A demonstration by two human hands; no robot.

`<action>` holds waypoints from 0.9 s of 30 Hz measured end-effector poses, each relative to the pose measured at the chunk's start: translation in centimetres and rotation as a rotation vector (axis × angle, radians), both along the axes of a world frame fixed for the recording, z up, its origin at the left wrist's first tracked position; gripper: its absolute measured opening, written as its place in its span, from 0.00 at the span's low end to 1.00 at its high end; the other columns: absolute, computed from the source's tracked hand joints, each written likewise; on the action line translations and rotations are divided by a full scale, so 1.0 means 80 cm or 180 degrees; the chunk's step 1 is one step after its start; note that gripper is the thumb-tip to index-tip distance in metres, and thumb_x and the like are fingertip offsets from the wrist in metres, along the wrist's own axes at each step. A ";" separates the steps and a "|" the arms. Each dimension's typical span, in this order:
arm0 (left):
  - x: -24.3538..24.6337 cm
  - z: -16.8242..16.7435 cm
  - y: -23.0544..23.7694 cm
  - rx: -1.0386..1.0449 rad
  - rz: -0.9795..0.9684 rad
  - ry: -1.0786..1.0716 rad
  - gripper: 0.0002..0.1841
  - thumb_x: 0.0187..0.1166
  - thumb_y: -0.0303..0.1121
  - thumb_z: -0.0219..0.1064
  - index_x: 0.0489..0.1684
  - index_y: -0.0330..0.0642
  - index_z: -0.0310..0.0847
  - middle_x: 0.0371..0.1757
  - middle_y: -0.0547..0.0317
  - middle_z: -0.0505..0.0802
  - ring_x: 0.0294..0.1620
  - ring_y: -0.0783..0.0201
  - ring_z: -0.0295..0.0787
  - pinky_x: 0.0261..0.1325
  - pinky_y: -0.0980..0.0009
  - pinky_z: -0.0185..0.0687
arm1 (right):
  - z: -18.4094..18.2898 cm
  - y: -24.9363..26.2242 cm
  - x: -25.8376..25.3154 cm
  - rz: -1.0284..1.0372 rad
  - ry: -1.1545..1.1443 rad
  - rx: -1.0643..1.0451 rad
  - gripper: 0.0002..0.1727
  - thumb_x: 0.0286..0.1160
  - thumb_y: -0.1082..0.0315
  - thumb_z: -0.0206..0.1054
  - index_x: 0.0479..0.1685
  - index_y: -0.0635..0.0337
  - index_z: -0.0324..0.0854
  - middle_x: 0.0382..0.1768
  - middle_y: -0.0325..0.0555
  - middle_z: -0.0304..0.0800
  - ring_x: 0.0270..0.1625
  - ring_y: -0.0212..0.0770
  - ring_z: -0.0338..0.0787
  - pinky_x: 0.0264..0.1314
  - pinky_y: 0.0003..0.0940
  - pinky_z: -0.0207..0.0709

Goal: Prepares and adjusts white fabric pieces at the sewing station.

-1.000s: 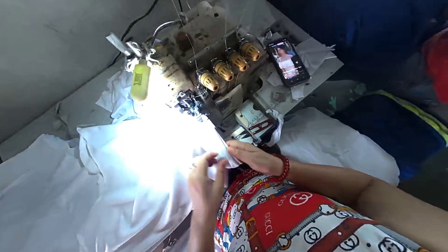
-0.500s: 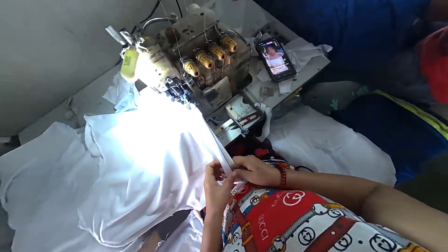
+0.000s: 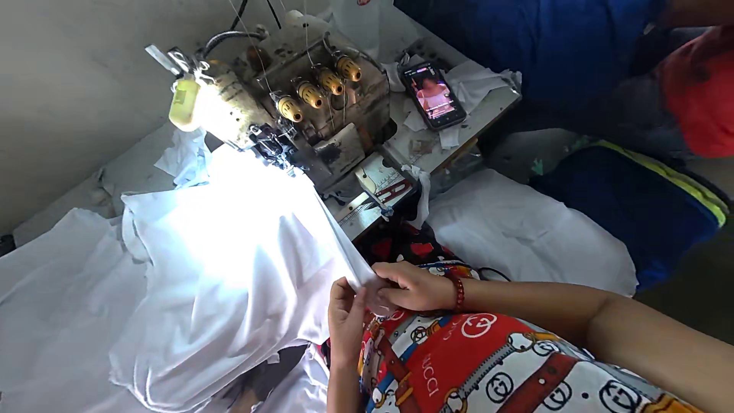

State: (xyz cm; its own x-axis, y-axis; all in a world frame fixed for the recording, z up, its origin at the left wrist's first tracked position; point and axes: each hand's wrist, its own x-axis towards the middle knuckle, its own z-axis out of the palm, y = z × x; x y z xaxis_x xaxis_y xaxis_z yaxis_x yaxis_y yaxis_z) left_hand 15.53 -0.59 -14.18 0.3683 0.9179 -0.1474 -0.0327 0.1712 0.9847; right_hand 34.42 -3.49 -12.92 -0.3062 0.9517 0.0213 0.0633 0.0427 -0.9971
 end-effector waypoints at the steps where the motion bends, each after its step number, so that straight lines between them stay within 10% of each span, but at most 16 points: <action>1: -0.003 -0.003 -0.001 -0.0058 0.0066 -0.0010 0.07 0.82 0.24 0.57 0.52 0.37 0.75 0.41 0.69 0.91 0.42 0.76 0.91 0.51 0.74 0.90 | 0.000 -0.002 0.000 -0.0001 -0.0028 0.0013 0.13 0.78 0.78 0.57 0.56 0.78 0.79 0.47 0.63 0.88 0.52 0.43 0.89 0.58 0.35 0.81; 6: -0.015 0.004 -0.008 -0.0052 0.0524 -0.0173 0.11 0.89 0.26 0.45 0.50 0.43 0.75 0.34 0.74 0.91 0.34 0.79 0.90 0.41 0.78 0.90 | 0.010 -0.011 0.000 0.0134 -0.0165 0.0189 0.11 0.80 0.78 0.56 0.49 0.78 0.81 0.40 0.63 0.88 0.45 0.44 0.89 0.52 0.36 0.81; 11: -0.022 0.017 -0.023 0.0107 0.0241 -0.0628 0.11 0.72 0.43 0.78 0.45 0.55 0.84 0.38 0.75 0.95 0.38 0.81 0.92 0.43 0.81 0.89 | 0.015 -0.020 -0.007 0.0239 -0.0025 0.0476 0.10 0.80 0.77 0.59 0.49 0.77 0.82 0.39 0.60 0.89 0.43 0.40 0.90 0.49 0.31 0.81; 21: -0.026 0.039 -0.028 0.1192 -0.0267 -0.1145 0.08 0.71 0.38 0.79 0.43 0.64 0.90 0.45 0.84 0.91 0.51 0.86 0.85 0.54 0.89 0.80 | 0.033 -0.024 -0.004 0.0387 0.0411 -0.0540 0.14 0.78 0.78 0.63 0.59 0.76 0.78 0.46 0.54 0.90 0.46 0.29 0.89 0.54 0.26 0.82; 27: -0.027 0.050 -0.032 0.2364 -0.0510 0.0607 0.04 0.78 0.37 0.73 0.44 0.53 0.92 0.42 0.72 0.92 0.48 0.81 0.87 0.55 0.86 0.81 | 0.045 -0.027 -0.002 0.0410 0.1066 -0.1134 0.10 0.82 0.80 0.60 0.58 0.71 0.77 0.42 0.38 0.90 0.42 0.20 0.88 0.50 0.20 0.83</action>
State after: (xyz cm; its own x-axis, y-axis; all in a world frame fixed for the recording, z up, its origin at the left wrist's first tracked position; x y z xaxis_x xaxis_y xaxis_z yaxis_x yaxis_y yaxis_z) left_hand 13.41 -3.12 -10.21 0.5347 0.7386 0.4105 0.1180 -0.5463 0.8292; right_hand 34.22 -5.62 -9.31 -0.4536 0.8727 -0.1808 -0.2459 -0.3175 -0.9158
